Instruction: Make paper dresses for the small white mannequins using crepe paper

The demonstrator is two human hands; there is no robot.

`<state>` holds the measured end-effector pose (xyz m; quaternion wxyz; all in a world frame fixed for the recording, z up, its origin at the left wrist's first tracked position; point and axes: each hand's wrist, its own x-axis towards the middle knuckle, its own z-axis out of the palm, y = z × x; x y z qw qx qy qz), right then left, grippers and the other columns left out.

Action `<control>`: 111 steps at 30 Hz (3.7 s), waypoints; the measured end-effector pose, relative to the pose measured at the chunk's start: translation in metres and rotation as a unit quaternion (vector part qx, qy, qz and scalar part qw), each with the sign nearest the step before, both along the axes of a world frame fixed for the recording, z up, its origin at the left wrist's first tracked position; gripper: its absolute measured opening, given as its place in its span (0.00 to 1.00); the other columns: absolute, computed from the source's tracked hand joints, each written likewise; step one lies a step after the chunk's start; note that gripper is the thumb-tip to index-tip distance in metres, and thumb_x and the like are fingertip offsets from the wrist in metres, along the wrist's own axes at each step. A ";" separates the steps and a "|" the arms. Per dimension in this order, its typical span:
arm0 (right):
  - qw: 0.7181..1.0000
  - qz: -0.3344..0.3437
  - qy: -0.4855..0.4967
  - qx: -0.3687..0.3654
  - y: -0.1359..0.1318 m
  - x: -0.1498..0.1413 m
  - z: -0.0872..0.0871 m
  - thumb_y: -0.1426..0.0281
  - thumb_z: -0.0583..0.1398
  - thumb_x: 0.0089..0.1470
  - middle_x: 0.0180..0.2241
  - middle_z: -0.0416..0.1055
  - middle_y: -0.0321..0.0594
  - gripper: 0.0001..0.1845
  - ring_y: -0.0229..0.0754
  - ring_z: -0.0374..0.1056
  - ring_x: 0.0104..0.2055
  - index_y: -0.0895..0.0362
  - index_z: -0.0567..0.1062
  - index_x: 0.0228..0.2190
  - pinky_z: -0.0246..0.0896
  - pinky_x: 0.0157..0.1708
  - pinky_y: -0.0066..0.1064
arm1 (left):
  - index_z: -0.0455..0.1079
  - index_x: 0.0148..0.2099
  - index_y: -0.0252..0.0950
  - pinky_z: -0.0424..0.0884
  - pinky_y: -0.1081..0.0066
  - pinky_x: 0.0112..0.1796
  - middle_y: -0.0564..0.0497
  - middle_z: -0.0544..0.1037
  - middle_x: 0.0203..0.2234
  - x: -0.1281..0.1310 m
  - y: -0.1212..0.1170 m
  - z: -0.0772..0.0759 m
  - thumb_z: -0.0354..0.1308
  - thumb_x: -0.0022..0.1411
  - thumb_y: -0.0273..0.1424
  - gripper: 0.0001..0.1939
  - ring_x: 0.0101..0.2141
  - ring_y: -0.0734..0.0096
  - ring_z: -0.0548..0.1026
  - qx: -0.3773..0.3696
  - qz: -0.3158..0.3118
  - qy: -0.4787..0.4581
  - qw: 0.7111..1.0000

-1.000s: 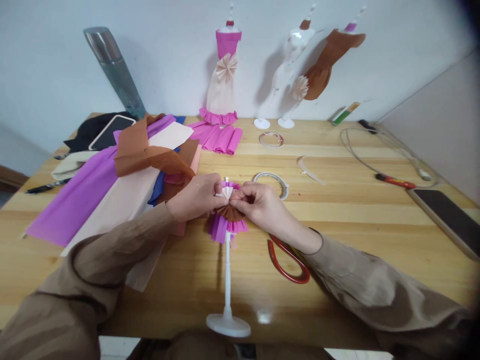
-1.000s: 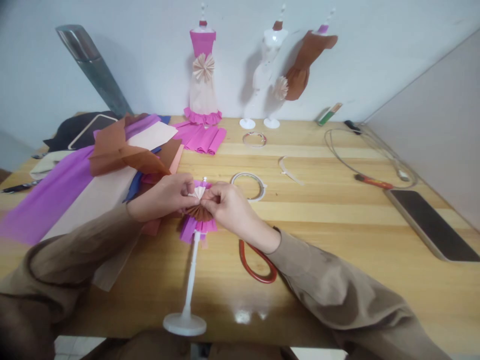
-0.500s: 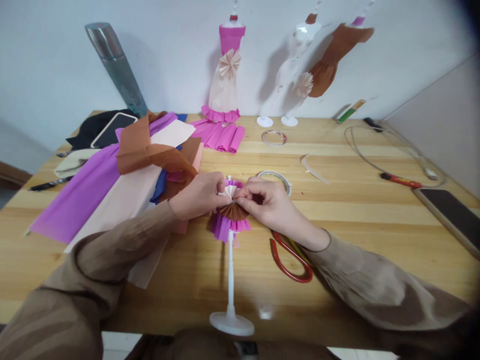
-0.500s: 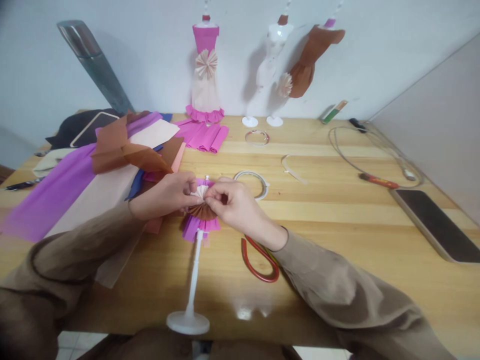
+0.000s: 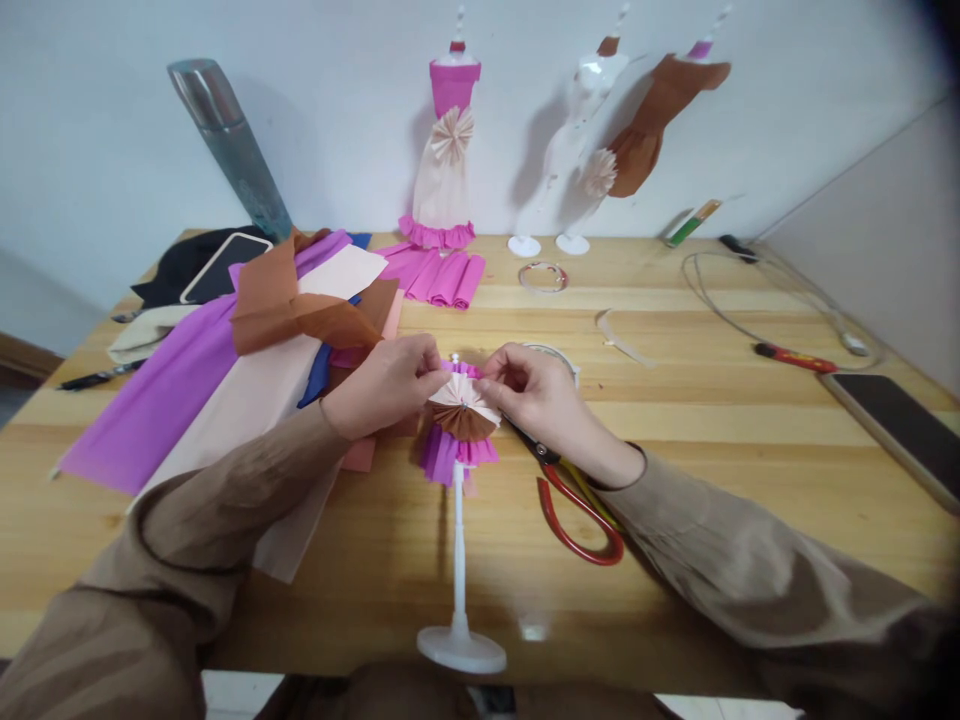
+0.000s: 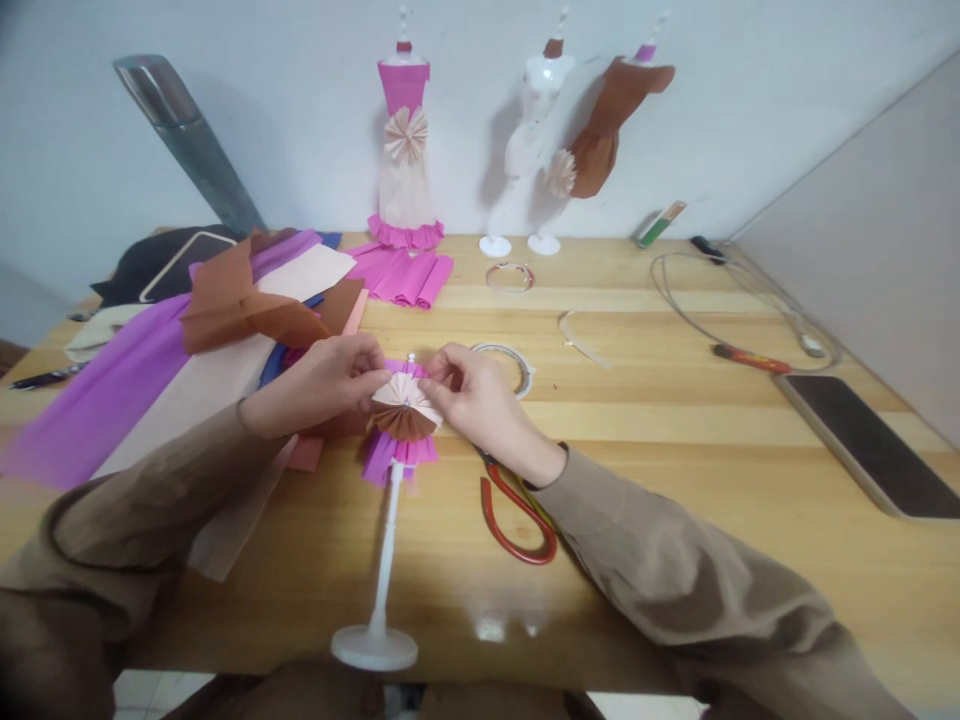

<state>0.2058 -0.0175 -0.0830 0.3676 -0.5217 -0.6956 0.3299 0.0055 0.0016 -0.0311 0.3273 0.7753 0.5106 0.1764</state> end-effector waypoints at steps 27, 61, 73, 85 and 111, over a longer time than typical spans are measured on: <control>0.998 0.013 -0.040 -0.038 0.003 0.004 0.004 0.62 0.59 0.48 0.17 0.62 0.33 0.13 0.34 0.56 0.20 0.57 0.68 0.18 0.50 0.22 0.27 | 0.66 0.23 0.34 0.58 0.74 0.26 0.55 0.72 0.19 0.001 0.002 -0.005 0.54 0.52 0.26 0.07 0.23 0.75 0.68 0.000 -0.011 0.009 1.000; 0.999 0.004 0.018 -0.031 0.005 0.006 0.005 0.63 0.59 0.49 0.20 0.67 0.34 0.11 0.36 0.59 0.22 0.57 0.71 0.23 0.54 0.23 0.28 | 0.76 0.43 0.36 0.69 0.70 0.42 0.49 0.71 0.32 -0.002 0.010 -0.025 0.48 0.65 0.24 0.14 0.36 0.71 0.71 0.158 -0.145 -0.056 0.975; 0.997 0.048 0.031 -0.055 0.004 0.003 0.007 0.64 0.59 0.50 0.21 0.67 0.35 0.10 0.36 0.60 0.23 0.58 0.72 0.24 0.56 0.24 0.29 | 0.63 0.33 0.34 0.67 0.64 0.47 0.45 0.68 0.34 0.000 0.008 -0.020 0.40 0.68 0.25 0.13 0.42 0.63 0.67 0.214 -0.215 0.093 0.948; 1.000 -0.001 0.001 -0.025 0.004 0.011 0.012 0.64 0.59 0.51 0.22 0.68 0.35 0.10 0.36 0.60 0.24 0.58 0.72 0.26 0.55 0.26 0.28 | 0.69 0.37 0.33 0.65 0.71 0.36 0.51 0.72 0.30 -0.002 0.006 -0.010 0.50 0.60 0.24 0.06 0.31 0.72 0.69 0.174 0.018 -0.060 0.983; 0.861 0.124 0.141 -0.472 -0.077 -0.039 0.001 0.66 0.62 0.49 0.14 0.68 0.31 0.15 0.29 0.64 0.12 0.58 0.66 0.17 0.52 0.09 0.17 | 0.69 0.25 0.33 0.59 0.80 0.13 0.48 0.75 0.16 -0.020 -0.037 -0.001 0.54 0.60 0.44 0.20 0.17 0.71 0.73 -0.241 0.017 -0.013 0.970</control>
